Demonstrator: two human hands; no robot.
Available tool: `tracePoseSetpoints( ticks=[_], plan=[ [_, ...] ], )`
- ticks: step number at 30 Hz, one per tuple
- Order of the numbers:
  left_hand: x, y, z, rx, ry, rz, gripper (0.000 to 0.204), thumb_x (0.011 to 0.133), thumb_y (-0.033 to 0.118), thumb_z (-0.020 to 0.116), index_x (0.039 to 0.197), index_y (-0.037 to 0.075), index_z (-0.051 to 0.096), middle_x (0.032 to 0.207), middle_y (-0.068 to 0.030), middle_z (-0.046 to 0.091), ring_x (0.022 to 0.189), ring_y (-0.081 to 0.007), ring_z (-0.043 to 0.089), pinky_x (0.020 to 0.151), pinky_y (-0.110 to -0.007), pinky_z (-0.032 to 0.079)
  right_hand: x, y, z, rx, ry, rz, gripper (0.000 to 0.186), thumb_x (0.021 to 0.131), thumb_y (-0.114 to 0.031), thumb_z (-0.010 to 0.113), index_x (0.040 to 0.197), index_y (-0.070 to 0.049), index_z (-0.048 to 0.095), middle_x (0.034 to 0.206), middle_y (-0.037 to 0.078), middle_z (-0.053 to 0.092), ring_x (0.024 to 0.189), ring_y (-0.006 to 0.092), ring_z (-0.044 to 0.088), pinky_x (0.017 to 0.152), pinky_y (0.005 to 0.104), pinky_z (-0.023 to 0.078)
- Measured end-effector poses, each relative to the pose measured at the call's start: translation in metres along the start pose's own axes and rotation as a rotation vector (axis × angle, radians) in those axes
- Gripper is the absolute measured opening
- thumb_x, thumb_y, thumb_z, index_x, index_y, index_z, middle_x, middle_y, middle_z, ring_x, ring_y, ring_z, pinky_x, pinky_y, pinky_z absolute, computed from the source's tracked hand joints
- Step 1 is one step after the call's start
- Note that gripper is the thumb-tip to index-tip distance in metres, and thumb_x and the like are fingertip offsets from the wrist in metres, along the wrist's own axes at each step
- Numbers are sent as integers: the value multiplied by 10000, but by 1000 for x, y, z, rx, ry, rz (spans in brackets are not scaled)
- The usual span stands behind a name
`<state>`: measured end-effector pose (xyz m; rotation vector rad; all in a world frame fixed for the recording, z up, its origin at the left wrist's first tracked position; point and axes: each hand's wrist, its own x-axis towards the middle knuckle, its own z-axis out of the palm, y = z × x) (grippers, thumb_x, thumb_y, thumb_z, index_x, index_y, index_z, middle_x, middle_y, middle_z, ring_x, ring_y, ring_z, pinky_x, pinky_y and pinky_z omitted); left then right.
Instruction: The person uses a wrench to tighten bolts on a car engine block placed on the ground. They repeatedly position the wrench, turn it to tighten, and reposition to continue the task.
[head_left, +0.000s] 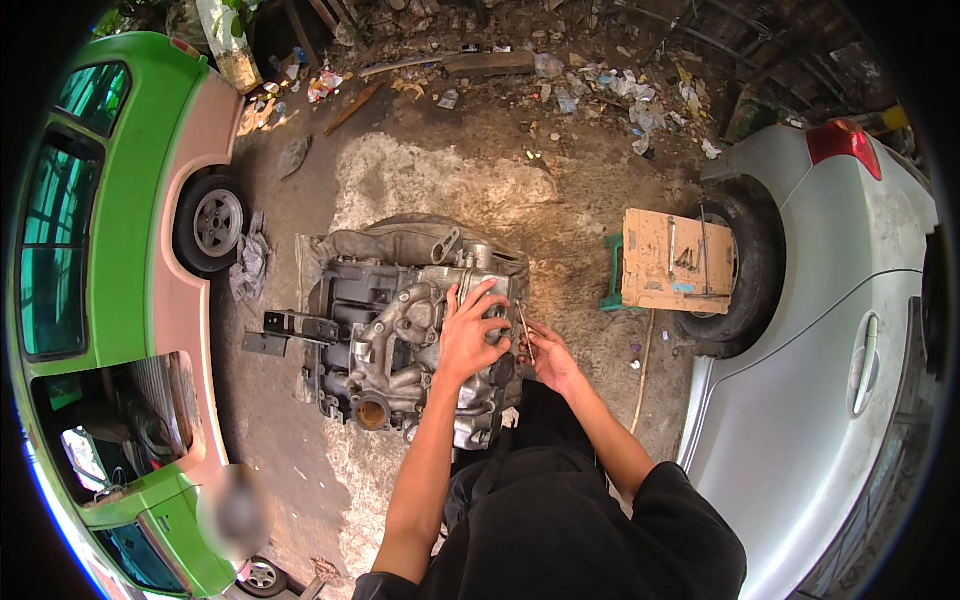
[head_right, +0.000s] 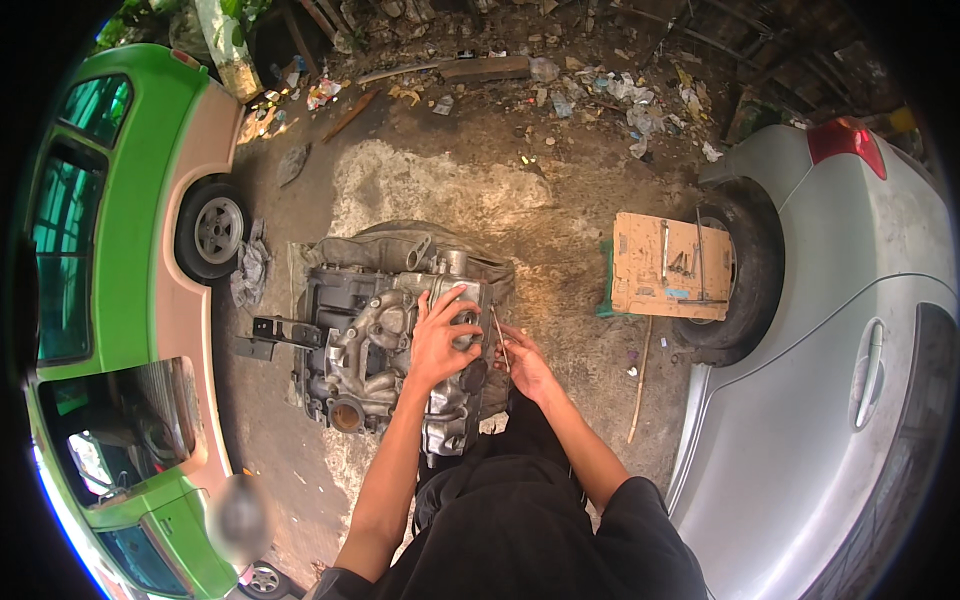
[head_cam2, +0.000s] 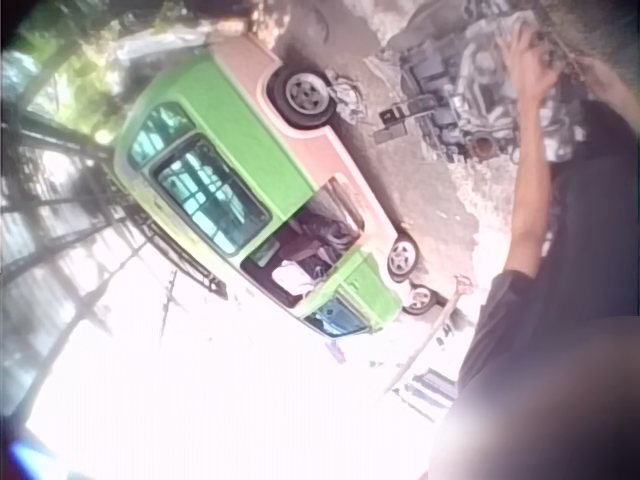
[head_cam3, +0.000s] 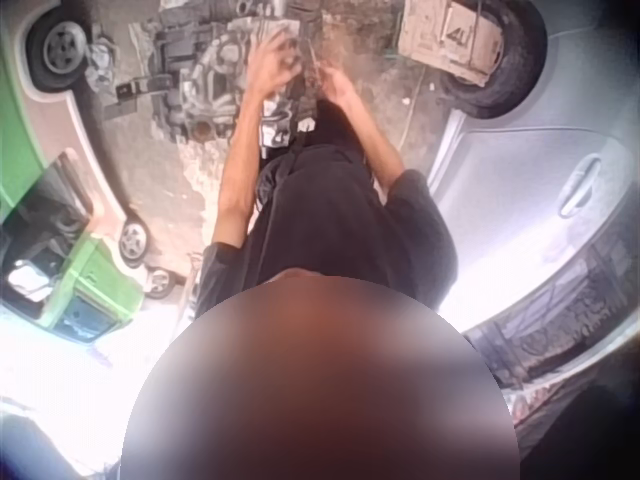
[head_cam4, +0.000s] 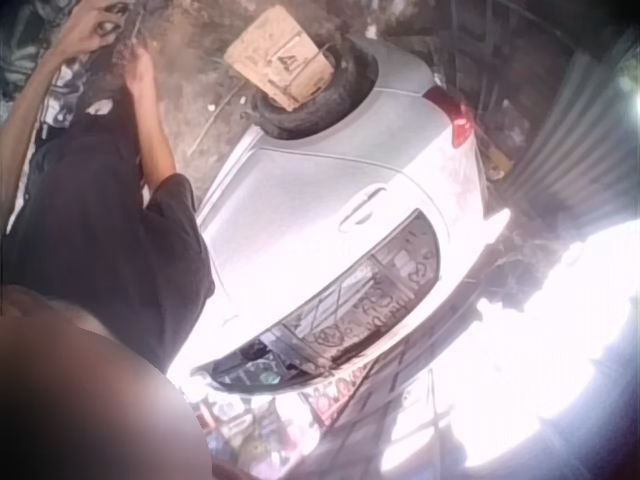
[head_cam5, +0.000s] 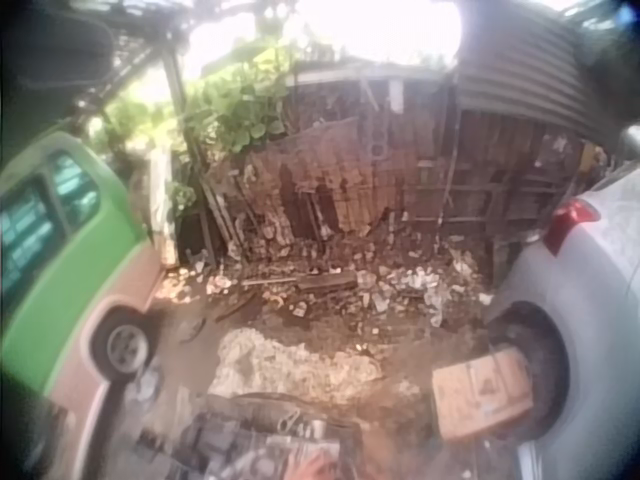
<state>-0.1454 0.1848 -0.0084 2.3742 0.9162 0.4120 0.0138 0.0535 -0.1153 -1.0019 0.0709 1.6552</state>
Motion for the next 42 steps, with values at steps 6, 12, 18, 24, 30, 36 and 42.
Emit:
tracePoseSetpoints(
  ticks=[6,12,18,24,30,36,42],
  plan=[
    [-2,-1,1,2,8,-2,177,642,179,809,816,189,838,1240,75,690,1476,-198,466,1283,-640,181,19,15,-11,19,132,1,306,1063,-174,551,1357,-132,628,931,-21,600,848,119,555,775,340,483],
    [-1,0,1,0,-5,-5,187,639,178,810,823,189,839,1246,70,688,1479,-201,463,1284,-641,178,36,21,-22,52,180,-47,229,1059,-241,583,1244,-134,663,901,-40,577,796,115,506,757,329,441],
    [-1,-1,1,3,3,3,187,637,171,812,821,185,838,1247,65,688,1478,-204,464,1282,-643,181,47,17,-22,-29,131,-69,226,1062,-239,604,1256,-144,673,929,-38,599,844,118,529,782,351,446],
    [-1,-1,1,-1,-1,-3,186,639,173,815,823,186,837,1254,67,685,1483,-205,457,1282,-645,179,52,18,-21,-27,135,-79,235,1055,-248,646,1269,-155,677,976,-32,633,931,125,567,826,363,457],
    [-1,1,0,4,-8,-6,188,642,173,815,828,188,837,1262,70,682,1486,-200,454,1285,-647,175,57,14,-27,-35,132,-76,240,1043,-252,683,1261,-153,692,997,-35,645,934,123,576,836,367,461],
    [-1,1,-1,7,-12,-7,187,642,175,814,827,192,838,1265,75,683,1486,-196,455,1285,-644,177,58,12,-30,-106,158,-95,259,1053,-263,689,1289,-155,684,1017,-22,646,946,137,578,841,381,493],
    [-1,1,0,-2,-8,-4,185,638,173,813,821,194,837,1259,74,684,1484,-197,457,1283,-648,179,61,10,-26,-180,173,-146,303,1071,-303,663,1331,-147,669,1025,-35,617,904,125,559,837,346,466]
  ],
)
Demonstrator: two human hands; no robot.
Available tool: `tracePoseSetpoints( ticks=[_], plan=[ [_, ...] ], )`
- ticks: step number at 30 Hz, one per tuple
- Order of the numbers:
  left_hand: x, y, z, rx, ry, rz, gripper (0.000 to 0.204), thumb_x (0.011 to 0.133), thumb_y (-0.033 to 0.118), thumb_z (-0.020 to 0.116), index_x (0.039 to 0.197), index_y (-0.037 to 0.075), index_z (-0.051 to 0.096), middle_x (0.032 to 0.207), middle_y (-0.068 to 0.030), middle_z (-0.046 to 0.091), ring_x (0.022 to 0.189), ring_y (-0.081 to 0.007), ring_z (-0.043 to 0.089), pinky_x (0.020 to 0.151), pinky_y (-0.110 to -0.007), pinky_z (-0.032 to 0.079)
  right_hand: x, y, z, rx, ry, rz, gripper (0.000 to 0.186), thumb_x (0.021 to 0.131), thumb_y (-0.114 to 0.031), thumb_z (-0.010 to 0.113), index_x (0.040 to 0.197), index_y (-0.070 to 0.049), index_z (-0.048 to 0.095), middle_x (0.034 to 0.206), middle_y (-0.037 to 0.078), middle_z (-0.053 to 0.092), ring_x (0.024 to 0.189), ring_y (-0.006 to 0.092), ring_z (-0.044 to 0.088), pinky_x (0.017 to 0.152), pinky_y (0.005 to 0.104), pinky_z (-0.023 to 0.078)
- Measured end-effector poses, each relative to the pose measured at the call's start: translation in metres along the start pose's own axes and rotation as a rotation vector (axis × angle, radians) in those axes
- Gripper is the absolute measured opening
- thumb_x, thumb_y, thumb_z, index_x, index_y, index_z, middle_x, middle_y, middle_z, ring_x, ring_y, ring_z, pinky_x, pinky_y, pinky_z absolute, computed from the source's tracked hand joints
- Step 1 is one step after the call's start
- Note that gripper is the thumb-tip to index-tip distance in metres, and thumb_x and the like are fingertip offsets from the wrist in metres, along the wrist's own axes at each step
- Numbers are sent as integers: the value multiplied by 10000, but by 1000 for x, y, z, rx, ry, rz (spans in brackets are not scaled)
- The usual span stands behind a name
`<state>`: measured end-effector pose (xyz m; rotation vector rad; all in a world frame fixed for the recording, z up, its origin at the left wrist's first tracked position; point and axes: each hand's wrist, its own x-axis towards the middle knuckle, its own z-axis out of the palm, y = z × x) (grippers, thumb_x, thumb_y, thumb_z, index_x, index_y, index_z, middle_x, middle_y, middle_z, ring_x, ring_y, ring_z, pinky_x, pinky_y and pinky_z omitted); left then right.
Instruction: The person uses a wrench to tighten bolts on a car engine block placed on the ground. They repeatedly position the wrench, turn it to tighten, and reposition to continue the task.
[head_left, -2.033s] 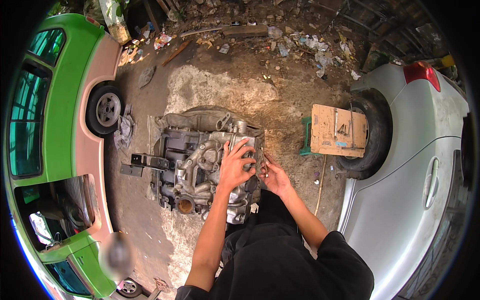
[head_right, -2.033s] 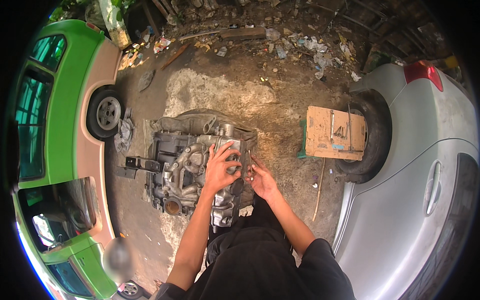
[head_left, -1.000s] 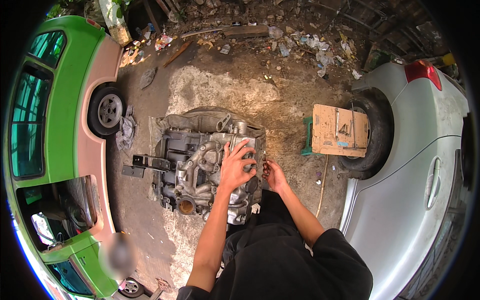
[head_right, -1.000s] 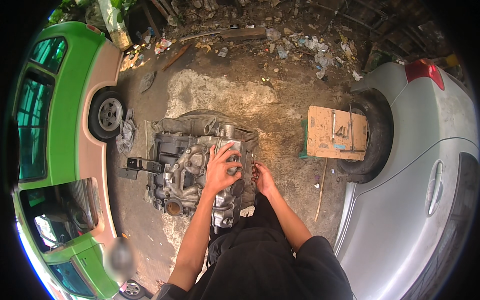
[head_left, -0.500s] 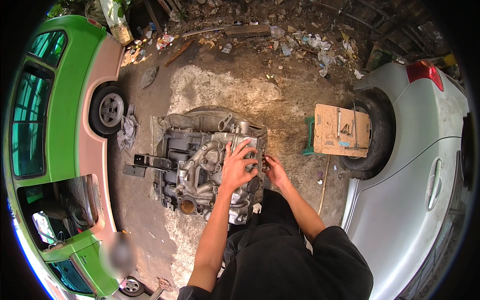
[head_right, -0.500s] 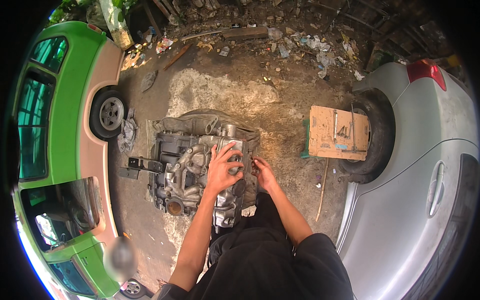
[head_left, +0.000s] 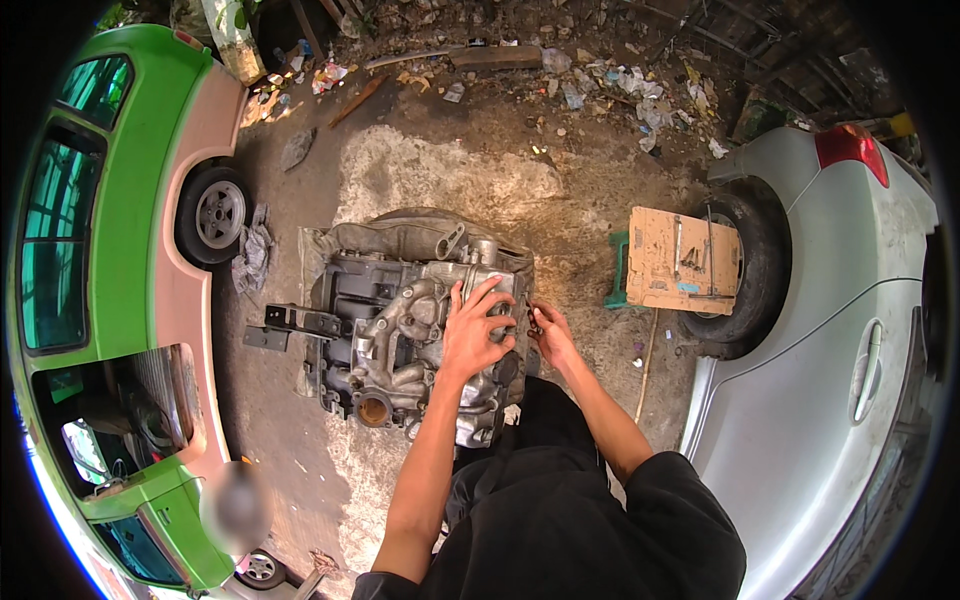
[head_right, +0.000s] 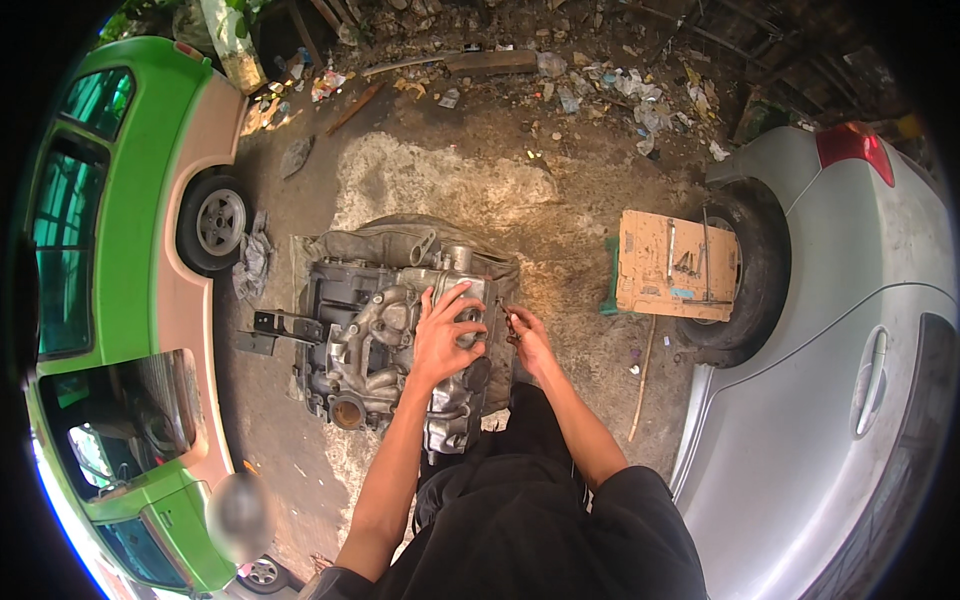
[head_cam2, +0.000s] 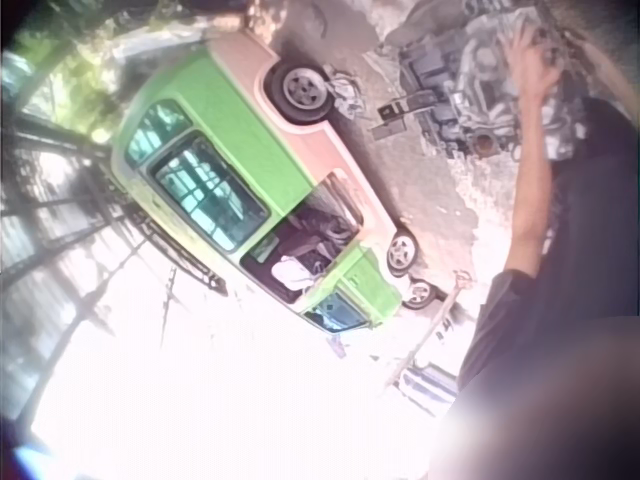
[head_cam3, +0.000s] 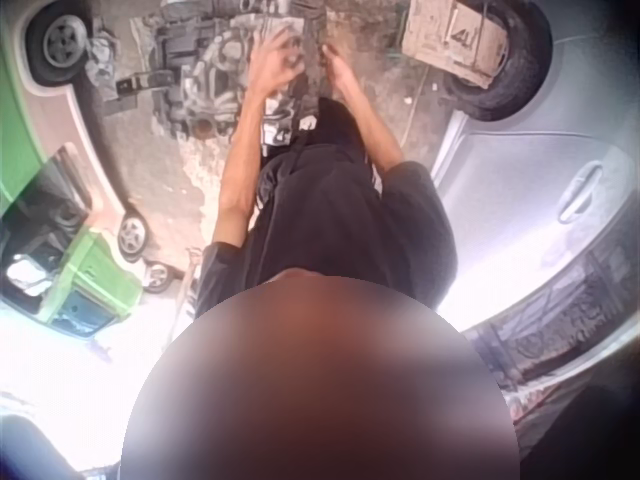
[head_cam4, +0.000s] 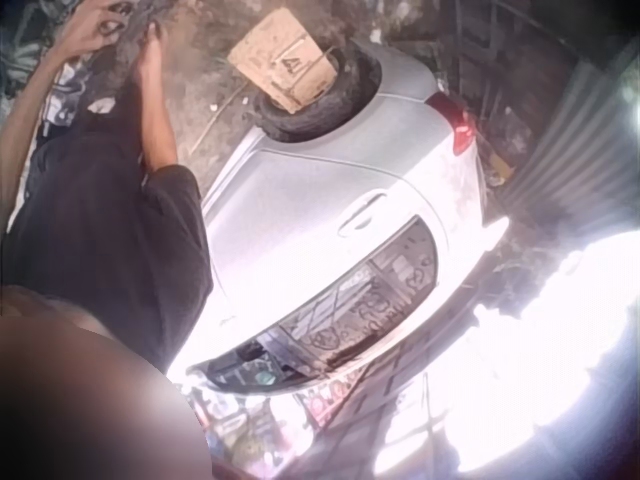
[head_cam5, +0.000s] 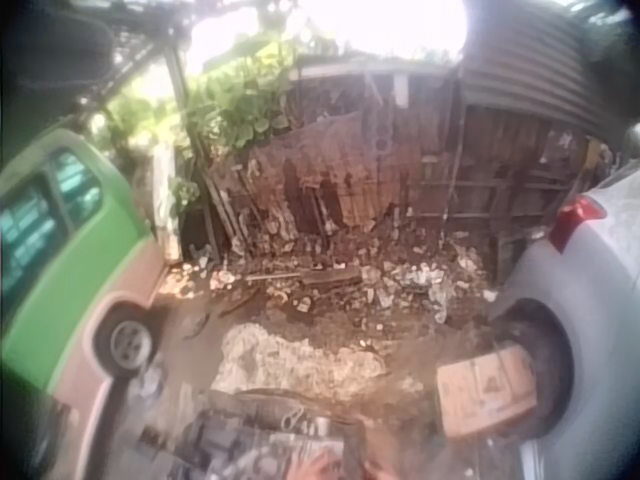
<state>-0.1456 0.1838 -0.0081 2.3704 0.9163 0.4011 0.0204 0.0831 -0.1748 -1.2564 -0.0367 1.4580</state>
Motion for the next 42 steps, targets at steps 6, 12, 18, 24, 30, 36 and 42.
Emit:
tracePoseSetpoints(
  ticks=[6,12,18,24,30,36,42],
  plan=[
    [0,-1,0,-3,5,3,173,644,168,809,815,190,830,1251,72,684,1480,-201,464,1278,-657,182,15,-4,-11,-187,-86,-3,266,1096,-279,620,1271,-84,669,1033,-6,625,928,140,575,817,362,501],
    [0,0,-1,11,5,5,162,654,157,813,813,188,827,1249,82,677,1479,-188,462,1274,-656,195,55,-100,-9,-1358,-343,-457,177,1034,-58,607,1175,-44,714,1087,60,655,1073,235,622,913,407,522],
    [2,0,0,-7,10,6,166,641,153,812,803,187,826,1224,78,692,1471,-196,474,1273,-645,203,26,-172,45,-2012,-520,-1263,230,900,-68,688,1115,-99,765,1212,27,648,1265,198,539,1080,391,442],
    [1,-1,-2,22,13,23,137,674,150,814,809,175,823,1237,84,668,1471,-173,462,1270,-649,206,13,-199,52,-1950,-506,-1283,198,868,-89,711,1059,-98,758,1195,52,646,1229,234,557,1048,394,452],
    [1,0,0,-7,8,10,158,649,158,807,804,181,824,1244,72,688,1476,-200,471,1267,-665,194,17,-160,11,-1344,-196,-595,156,975,-99,706,1123,-61,738,1148,117,654,1166,287,569,982,448,468],
    [-1,-1,0,10,17,11,158,650,168,809,807,184,827,1241,73,686,1476,-201,471,1269,-653,194,-3,-54,-7,-547,-75,-300,286,1048,-310,700,1136,-40,728,879,17,662,778,132,604,659,336,493],
    [1,-1,0,11,13,14,162,645,170,813,807,180,828,1237,71,688,1474,-203,470,1272,-644,194,-34,-12,12,-302,50,-8,310,1069,-412,648,1030,-111,709,826,-43,610,741,64,570,559,262,414]
  ],
)
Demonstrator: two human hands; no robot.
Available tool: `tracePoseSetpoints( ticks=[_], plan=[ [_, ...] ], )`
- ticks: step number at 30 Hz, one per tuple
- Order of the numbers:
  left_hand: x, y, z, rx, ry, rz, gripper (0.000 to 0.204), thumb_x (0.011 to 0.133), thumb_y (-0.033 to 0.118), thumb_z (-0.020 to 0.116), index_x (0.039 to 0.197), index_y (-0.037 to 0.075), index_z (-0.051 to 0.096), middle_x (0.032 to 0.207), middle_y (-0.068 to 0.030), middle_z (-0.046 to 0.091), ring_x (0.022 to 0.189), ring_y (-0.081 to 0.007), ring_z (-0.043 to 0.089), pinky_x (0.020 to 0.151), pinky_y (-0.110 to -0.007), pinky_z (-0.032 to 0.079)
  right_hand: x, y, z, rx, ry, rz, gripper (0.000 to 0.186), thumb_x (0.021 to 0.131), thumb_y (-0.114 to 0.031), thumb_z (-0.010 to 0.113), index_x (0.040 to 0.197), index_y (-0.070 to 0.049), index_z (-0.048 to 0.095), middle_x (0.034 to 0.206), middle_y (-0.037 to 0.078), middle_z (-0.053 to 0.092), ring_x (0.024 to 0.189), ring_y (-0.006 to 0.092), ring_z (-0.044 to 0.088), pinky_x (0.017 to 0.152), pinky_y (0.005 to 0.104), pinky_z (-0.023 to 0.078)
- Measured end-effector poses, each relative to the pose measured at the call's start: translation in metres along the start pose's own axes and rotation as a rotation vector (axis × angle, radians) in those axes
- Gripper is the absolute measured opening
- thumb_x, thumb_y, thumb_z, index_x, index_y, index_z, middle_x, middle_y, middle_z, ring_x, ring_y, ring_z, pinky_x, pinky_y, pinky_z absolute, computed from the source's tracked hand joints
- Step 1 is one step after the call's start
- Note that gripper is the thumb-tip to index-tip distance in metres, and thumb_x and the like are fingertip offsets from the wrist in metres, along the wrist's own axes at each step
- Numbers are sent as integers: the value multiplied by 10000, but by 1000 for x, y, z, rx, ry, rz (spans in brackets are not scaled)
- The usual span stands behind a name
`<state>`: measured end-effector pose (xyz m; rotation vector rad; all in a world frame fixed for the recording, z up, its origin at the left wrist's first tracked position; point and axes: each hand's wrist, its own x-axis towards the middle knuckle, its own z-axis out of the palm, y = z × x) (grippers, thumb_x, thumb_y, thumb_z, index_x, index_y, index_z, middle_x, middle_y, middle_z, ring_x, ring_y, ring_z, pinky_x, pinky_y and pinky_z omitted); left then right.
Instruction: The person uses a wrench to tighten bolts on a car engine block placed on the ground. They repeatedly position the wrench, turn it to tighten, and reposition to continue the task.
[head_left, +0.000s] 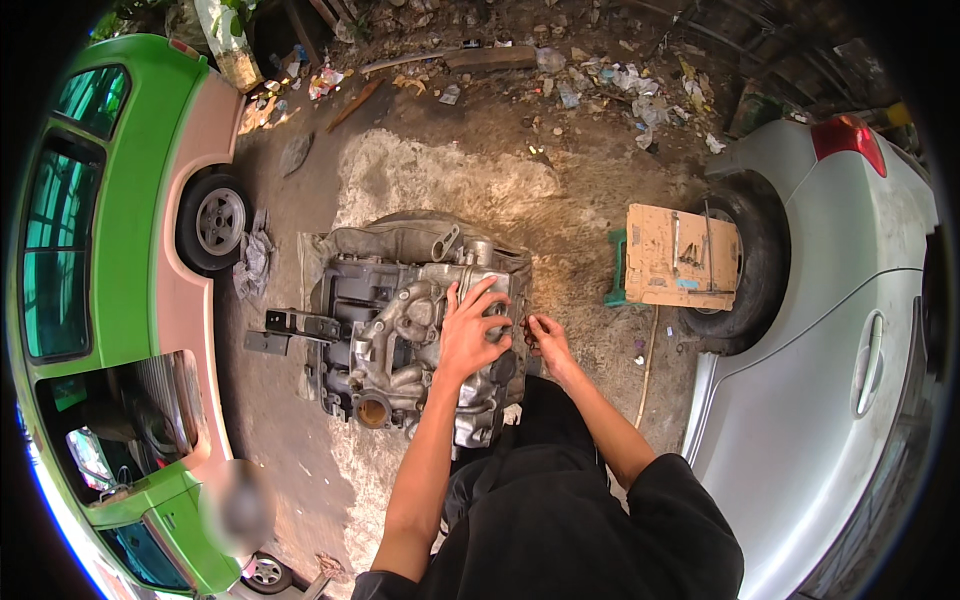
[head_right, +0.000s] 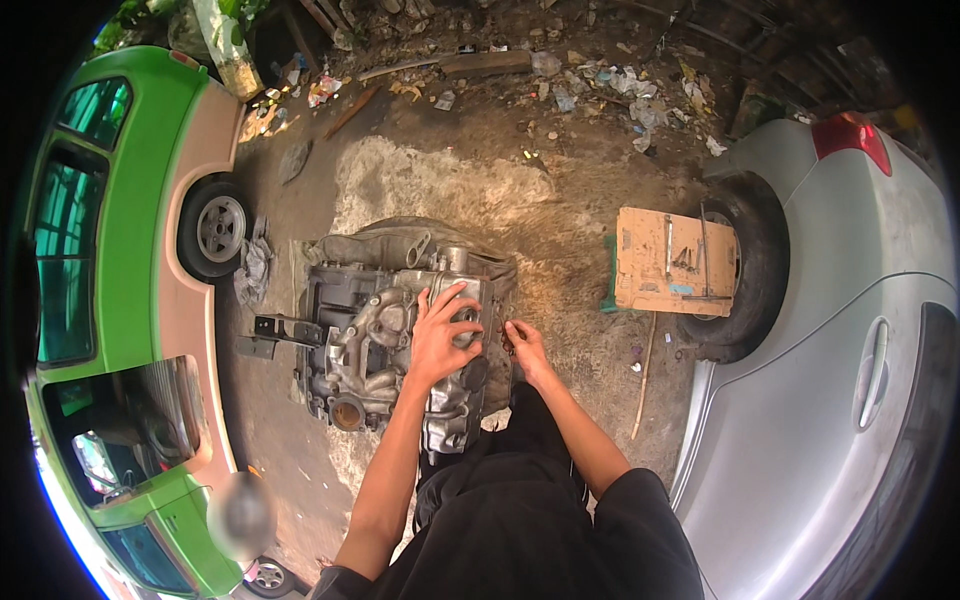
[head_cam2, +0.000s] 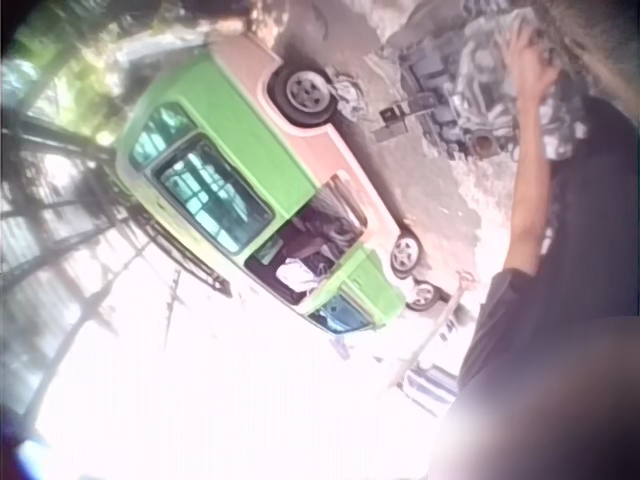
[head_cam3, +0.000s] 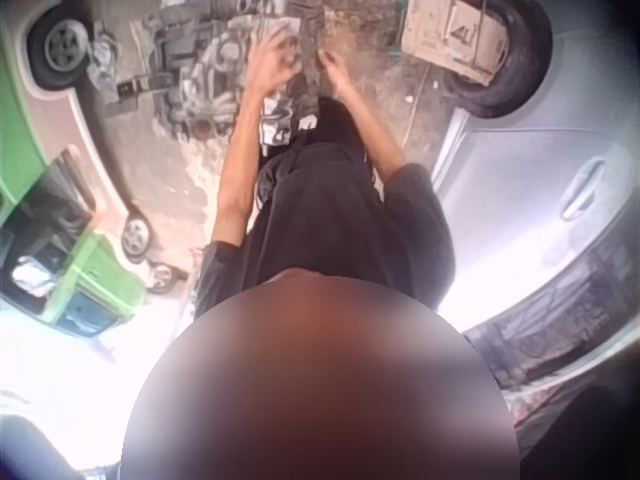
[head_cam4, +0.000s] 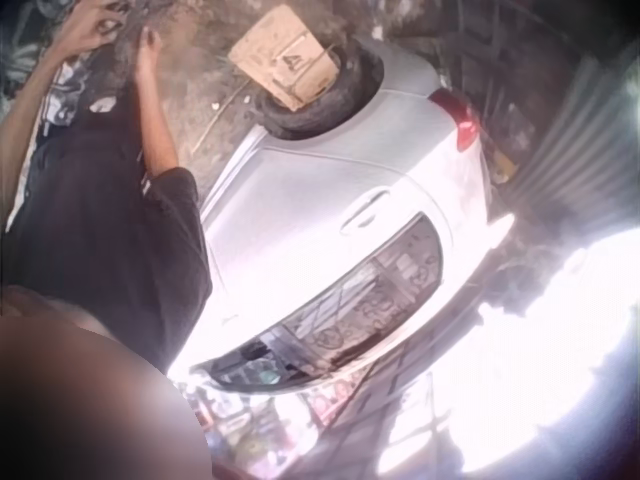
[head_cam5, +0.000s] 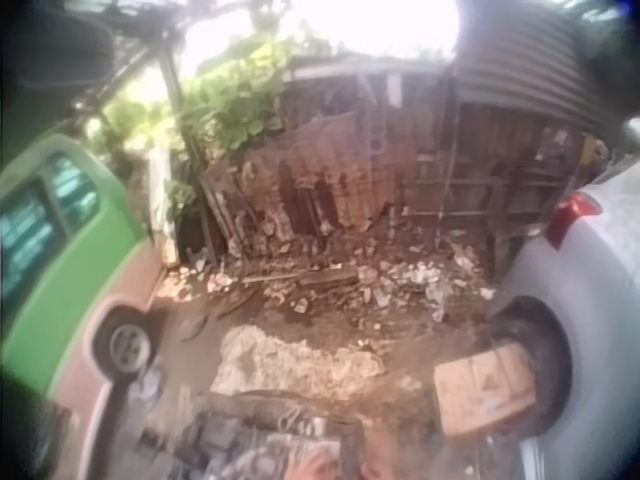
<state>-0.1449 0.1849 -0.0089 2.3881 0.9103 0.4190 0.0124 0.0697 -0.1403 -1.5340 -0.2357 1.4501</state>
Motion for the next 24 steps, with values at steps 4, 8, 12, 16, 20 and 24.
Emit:
tracePoseSetpoints(
  ticks=[4,8,12,16,20,24],
  plan=[
    [-1,0,-1,-3,3,0,171,642,171,815,813,181,831,1235,68,688,1475,-203,468,1272,-640,195,-2,7,9,118,-31,49,326,1068,-448,639,1041,-127,692,823,-53,596,736,74,563,563,258,403],
    [-1,2,-3,22,-26,-12,131,688,175,816,818,183,830,1254,82,668,1481,-175,448,1279,-637,203,5,5,6,113,-26,46,330,1066,-451,641,1036,-127,692,818,-53,590,734,73,559,556,258,392],
    [-1,4,-4,20,-22,-10,121,694,177,815,814,183,830,1260,87,662,1482,-174,446,1281,-637,199,10,-2,3,43,-20,20,326,1069,-440,639,1026,-123,697,810,-52,585,722,69,549,543,255,377],
    [-1,3,-4,15,-19,-9,119,695,173,816,813,183,828,1259,88,661,1483,-174,445,1282,-638,200,11,-9,2,39,-25,-1,325,1070,-434,639,1022,-118,700,797,-52,580,710,66,539,526,245,356],
    [-1,2,-2,11,-25,-16,118,693,167,815,809,182,826,1254,86,662,1485,-177,444,1283,-642,198,13,-13,1,17,-49,-15,330,1079,-430,624,1023,-114,698,785,-53,574,690,64,530,512,239,341],
    [-1,1,0,-17,-4,-13,163,648,160,812,809,182,830,1240,69,689,1482,-201,464,1272,-660,185,21,-10,-7,-22,-144,-3,378,1098,-462,577,1052,-98,665,806,-13,596,718,98,541,539,288,397]
  ],
)
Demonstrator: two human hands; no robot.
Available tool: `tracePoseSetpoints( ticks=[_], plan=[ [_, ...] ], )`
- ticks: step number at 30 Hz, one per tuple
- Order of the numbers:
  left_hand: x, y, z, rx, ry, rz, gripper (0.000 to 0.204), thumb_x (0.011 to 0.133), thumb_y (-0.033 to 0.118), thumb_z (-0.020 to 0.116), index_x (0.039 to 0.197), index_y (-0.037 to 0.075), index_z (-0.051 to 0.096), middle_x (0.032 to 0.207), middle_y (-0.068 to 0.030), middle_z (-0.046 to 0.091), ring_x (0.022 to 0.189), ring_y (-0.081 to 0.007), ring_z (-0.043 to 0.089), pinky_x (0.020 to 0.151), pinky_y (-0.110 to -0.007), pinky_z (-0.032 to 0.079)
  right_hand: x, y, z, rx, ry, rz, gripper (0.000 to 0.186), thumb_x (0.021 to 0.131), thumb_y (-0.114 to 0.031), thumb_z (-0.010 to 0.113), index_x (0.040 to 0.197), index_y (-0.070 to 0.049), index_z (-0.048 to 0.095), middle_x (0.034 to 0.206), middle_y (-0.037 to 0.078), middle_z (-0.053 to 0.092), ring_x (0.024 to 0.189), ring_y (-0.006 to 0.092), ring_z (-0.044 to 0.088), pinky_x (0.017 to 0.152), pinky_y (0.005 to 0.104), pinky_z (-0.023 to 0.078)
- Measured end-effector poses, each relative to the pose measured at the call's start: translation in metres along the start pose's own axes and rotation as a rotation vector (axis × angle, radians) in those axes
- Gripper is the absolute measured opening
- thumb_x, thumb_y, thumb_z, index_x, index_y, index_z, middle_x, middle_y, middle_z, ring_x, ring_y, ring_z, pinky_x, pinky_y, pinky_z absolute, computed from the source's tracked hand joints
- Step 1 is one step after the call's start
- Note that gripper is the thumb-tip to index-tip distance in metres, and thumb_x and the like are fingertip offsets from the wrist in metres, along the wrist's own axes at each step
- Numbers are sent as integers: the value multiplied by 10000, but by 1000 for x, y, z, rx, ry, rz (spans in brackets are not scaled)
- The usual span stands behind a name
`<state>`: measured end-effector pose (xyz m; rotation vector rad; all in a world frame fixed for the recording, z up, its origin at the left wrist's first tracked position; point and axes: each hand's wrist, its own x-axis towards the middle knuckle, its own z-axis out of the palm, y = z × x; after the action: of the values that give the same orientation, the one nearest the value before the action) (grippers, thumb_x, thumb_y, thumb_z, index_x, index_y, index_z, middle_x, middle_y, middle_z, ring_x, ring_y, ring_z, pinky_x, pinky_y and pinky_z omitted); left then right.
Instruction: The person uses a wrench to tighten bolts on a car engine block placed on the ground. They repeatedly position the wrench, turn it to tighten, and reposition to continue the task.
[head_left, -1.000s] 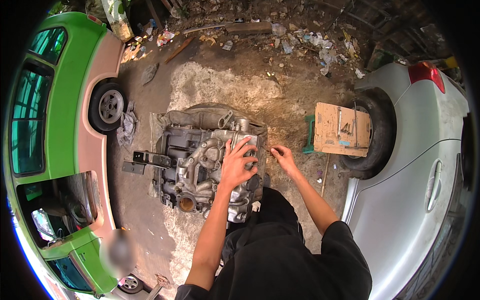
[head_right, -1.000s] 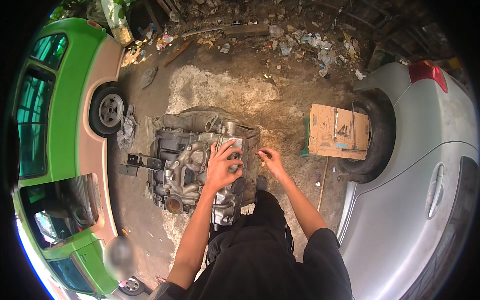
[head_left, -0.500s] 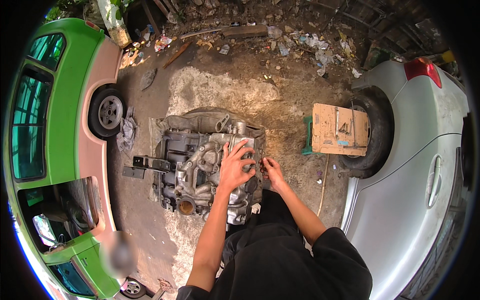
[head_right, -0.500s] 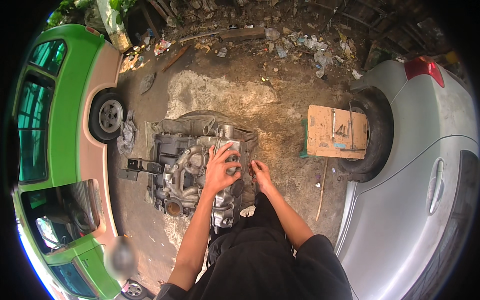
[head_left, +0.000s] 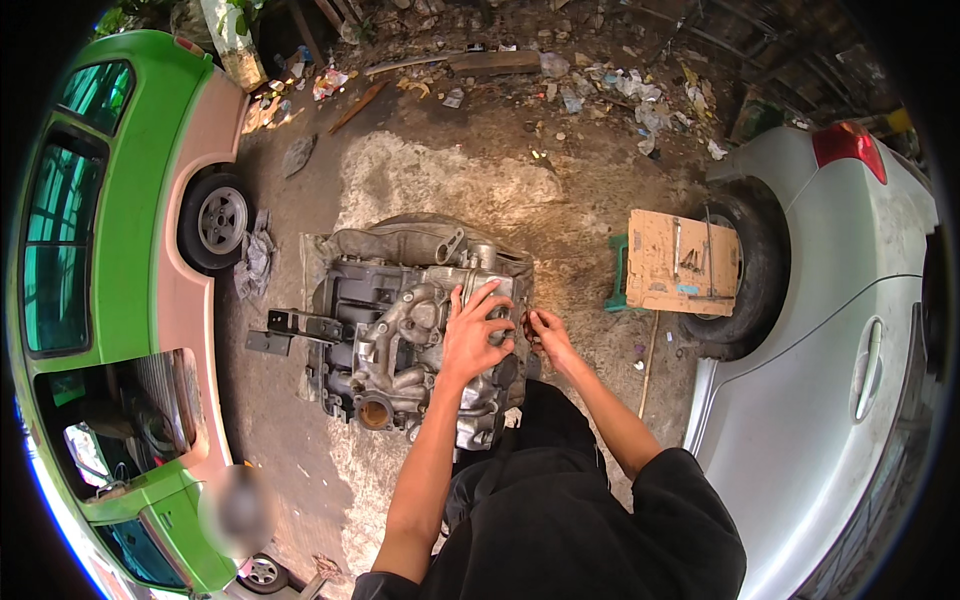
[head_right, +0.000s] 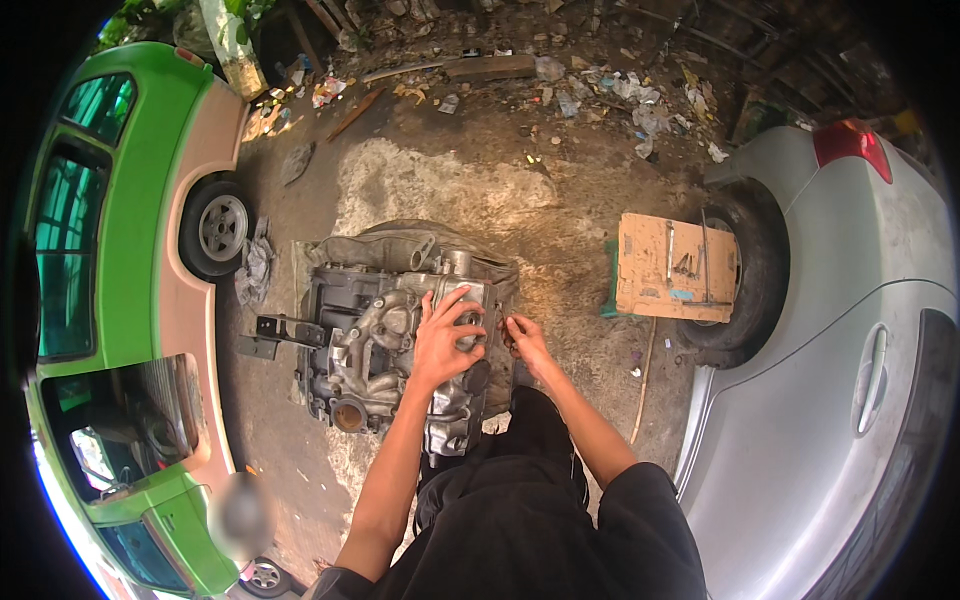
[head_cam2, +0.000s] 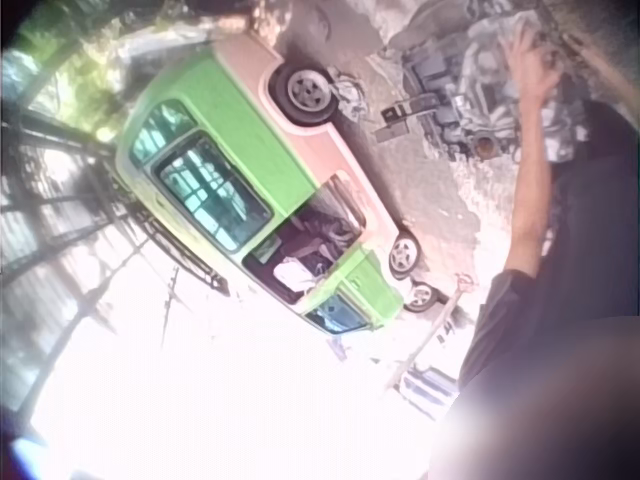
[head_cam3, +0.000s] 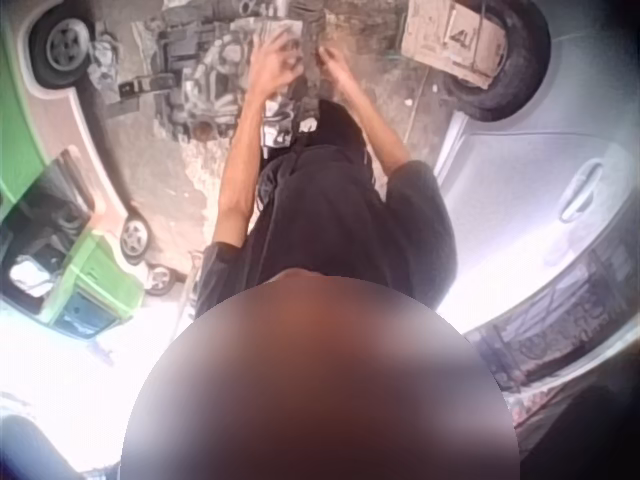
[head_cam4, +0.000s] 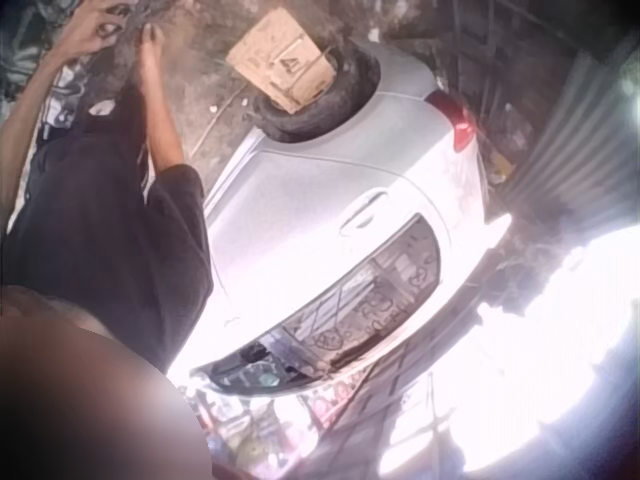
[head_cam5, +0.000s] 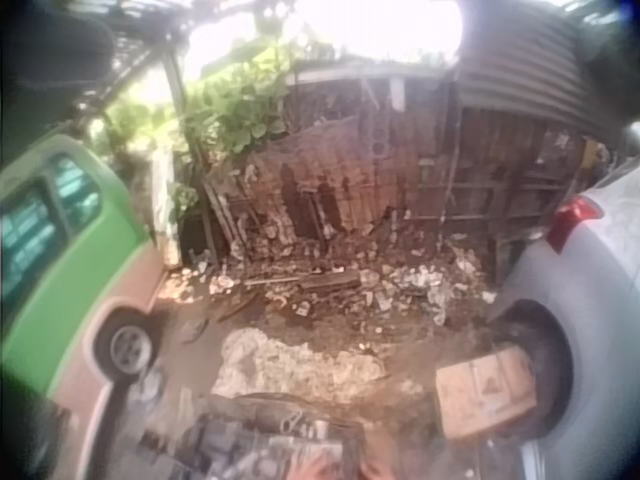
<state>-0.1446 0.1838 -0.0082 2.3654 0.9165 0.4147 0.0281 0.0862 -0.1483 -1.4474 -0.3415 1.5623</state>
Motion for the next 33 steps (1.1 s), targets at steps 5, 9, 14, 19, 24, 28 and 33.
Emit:
tracePoseSetpoints(
  ticks=[5,9,14,19,24,28,33],
  plan=[
    [0,0,-1,6,-7,-3,147,650,163,810,796,179,820,1243,68,688,1482,-203,464,1271,-666,184,26,7,-24,-159,-220,-133,400,1116,-460,531,1069,-89,672,821,-1,596,723,106,524,612,312,429],
    [0,-1,-3,22,-28,3,143,677,174,825,820,181,825,1271,82,662,1493,-179,438,1283,-654,189,50,-29,-46,-704,-121,-428,286,1086,-307,603,1080,-46,718,930,78,637,868,236,585,792,399,487],
    [-1,0,-2,33,-24,-3,157,664,176,832,820,183,828,1266,86,666,1492,-174,439,1284,-652,189,40,-114,-45,-1509,-84,-707,165,927,-113,730,1089,-87,754,1163,104,642,1162,278,566,954,449,452],
    [1,1,-2,28,-25,-4,149,663,171,825,812,182,827,1256,86,668,1488,-175,444,1285,-649,192,27,-138,-31,-1607,-53,-978,167,869,-82,764,1035,-72,770,1199,93,626,1212,274,551,990,449,450],
    [-2,1,-1,34,-1,-6,145,658,163,821,802,181,827,1250,84,668,1484,-174,448,1289,-639,188,31,-84,-46,-1140,269,-586,254,1054,-276,641,1096,-34,708,1158,121,619,1139,297,551,973,458,451],
    [-1,1,-1,35,-24,-9,139,664,163,825,801,184,829,1247,84,668,1484,-175,447,1291,-633,187,37,-27,-35,-430,410,-320,547,1089,-529,547,1348,-48,579,1186,91,608,1067,277,566,945,439,476],
    [0,1,-1,41,-22,0,150,667,165,831,816,185,835,1245,82,669,1484,-181,446,1288,-624,188,23,-18,7,-28,112,16,599,1039,-552,638,1463,-154,496,1103,24,591,923,162,550,722,381,514]
  ],
)
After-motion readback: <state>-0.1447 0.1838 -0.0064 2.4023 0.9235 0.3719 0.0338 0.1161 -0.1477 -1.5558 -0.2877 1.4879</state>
